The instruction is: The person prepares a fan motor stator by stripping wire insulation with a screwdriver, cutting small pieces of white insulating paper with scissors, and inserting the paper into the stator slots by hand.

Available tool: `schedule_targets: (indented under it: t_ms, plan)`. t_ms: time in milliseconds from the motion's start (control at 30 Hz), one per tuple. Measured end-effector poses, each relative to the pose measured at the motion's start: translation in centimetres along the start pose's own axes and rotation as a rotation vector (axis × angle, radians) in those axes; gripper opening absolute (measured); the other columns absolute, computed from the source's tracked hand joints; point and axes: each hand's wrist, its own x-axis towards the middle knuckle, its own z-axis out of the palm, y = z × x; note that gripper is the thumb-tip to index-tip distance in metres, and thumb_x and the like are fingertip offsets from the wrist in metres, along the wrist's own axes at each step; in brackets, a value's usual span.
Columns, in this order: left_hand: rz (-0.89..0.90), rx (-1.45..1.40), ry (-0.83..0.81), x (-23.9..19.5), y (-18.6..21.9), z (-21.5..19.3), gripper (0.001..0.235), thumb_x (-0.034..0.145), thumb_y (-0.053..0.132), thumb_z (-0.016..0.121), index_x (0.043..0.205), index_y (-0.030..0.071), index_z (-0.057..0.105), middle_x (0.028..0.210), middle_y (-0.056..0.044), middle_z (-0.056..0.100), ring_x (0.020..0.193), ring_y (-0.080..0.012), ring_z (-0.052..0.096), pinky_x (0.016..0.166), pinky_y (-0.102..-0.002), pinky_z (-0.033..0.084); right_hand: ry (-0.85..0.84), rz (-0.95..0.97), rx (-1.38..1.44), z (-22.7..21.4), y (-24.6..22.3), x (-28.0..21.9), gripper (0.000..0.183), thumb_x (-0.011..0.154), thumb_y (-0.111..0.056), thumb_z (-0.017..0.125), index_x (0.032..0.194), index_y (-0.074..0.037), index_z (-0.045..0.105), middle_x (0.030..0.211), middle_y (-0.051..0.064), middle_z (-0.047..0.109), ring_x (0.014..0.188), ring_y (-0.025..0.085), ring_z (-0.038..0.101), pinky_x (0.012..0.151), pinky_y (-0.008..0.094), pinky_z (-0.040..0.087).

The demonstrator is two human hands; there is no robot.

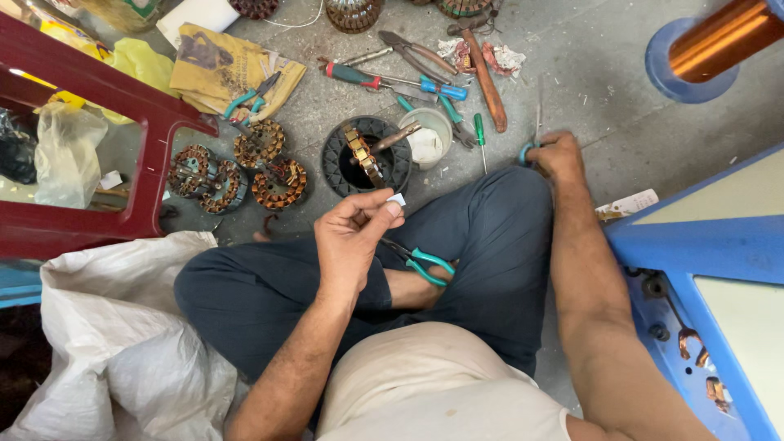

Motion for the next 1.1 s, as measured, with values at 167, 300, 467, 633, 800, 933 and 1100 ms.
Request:
schedule_targets:
  t_ms: [167, 300, 467, 633, 800, 933, 1100]
  plan:
    - [0.031, 0.021, 0.016, 0.9, 1.1, 0.3, 0.019, 0.089, -0.005, 0.076, 0.108, -0.007, 0.074, 0.095, -0.013, 0.077, 0.083, -0.0134, 0.074, 0.076, -0.029, 0.066, 0.013, -0.087, 1.293, -3.4, -5.4, -5.5, 0.059, 0.086, 0.004, 0.073, 0.136, 0.001, 0.042, 0.107, 0.018, 0.069, 0.088, 0.032, 0.076, 0.076, 0.042, 0.067]
    - [0.063, 0.005, -0.005, 1.8, 1.9, 0.8, 0.018, 0.089, -0.005, 0.076, 0.107, -0.006, 0.074, 0.094, -0.012, 0.077, 0.081, -0.0122, 0.073, 0.074, -0.028, 0.065, -0.306, -0.435, 1.399, -4.2, -10.2, -15.5, 0.081, 0.083, 0.004, 0.081, 0.152, -0.005, 0.04, 0.112, 0.015, 0.069, 0.094, 0.024, 0.072, 0.081, 0.039, 0.062]
    - [0.082, -0.057, -0.025, 2.5, 2.1, 1.8, 0.018, 0.089, -0.006, 0.076, 0.106, -0.005, 0.074, 0.093, -0.011, 0.077, 0.08, -0.0119, 0.073, 0.072, -0.028, 0.066, -0.702, -0.599, 1.153, -2.4, -11.7, -24.2, 0.099, 0.069, -0.01, 0.095, 0.156, -0.002, 0.049, 0.113, 0.009, 0.07, 0.096, 0.018, 0.068, 0.084, 0.03, 0.058]
    - [0.086, -0.089, -0.039, 2.4, 2.0, 2.3, 0.016, 0.09, -0.005, 0.076, 0.105, -0.005, 0.073, 0.091, -0.01, 0.077, 0.078, -0.0119, 0.073, 0.071, -0.028, 0.066, -0.741, -0.551, 1.105, -1.3, -11.9, -27.0, 0.101, 0.065, -0.011, 0.097, 0.153, -0.002, 0.048, 0.106, 0.008, 0.071, 0.092, 0.016, 0.07, 0.077, 0.029, 0.058]
    - [0.093, -0.09, -0.028, 2.3, 1.9, 2.4, 0.014, 0.09, -0.005, 0.076, 0.104, -0.005, 0.074, 0.091, -0.01, 0.077, 0.078, -0.0119, 0.073, 0.071, -0.027, 0.065, -0.684, -0.609, 1.032, -1.5, -11.8, -27.2, 0.098, 0.067, -0.011, 0.095, 0.154, -0.004, 0.049, 0.105, 0.008, 0.074, 0.091, 0.015, 0.07, 0.079, 0.028, 0.058]
    - [0.094, -0.08, -0.027, 2.4, 1.9, 2.5, 0.014, 0.09, -0.004, 0.076, 0.104, -0.005, 0.074, 0.09, -0.01, 0.077, 0.078, -0.0118, 0.073, 0.071, -0.028, 0.066, -0.635, -0.593, 0.945, -1.7, -12.0, -27.4, 0.097, 0.066, -0.013, 0.095, 0.152, -0.007, 0.05, 0.108, 0.004, 0.071, 0.096, 0.015, 0.072, 0.08, 0.027, 0.06]
    - [0.097, -0.076, -0.032, 2.2, 2.1, 2.3, 0.013, 0.091, -0.004, 0.076, 0.103, -0.005, 0.074, 0.091, -0.011, 0.077, 0.079, -0.0118, 0.074, 0.072, -0.028, 0.066, -0.591, -0.61, 0.883, -1.8, -12.4, -27.6, 0.097, 0.066, -0.014, 0.095, 0.152, -0.008, 0.052, 0.105, 0.003, 0.072, 0.093, 0.014, 0.073, 0.078, 0.027, 0.06]
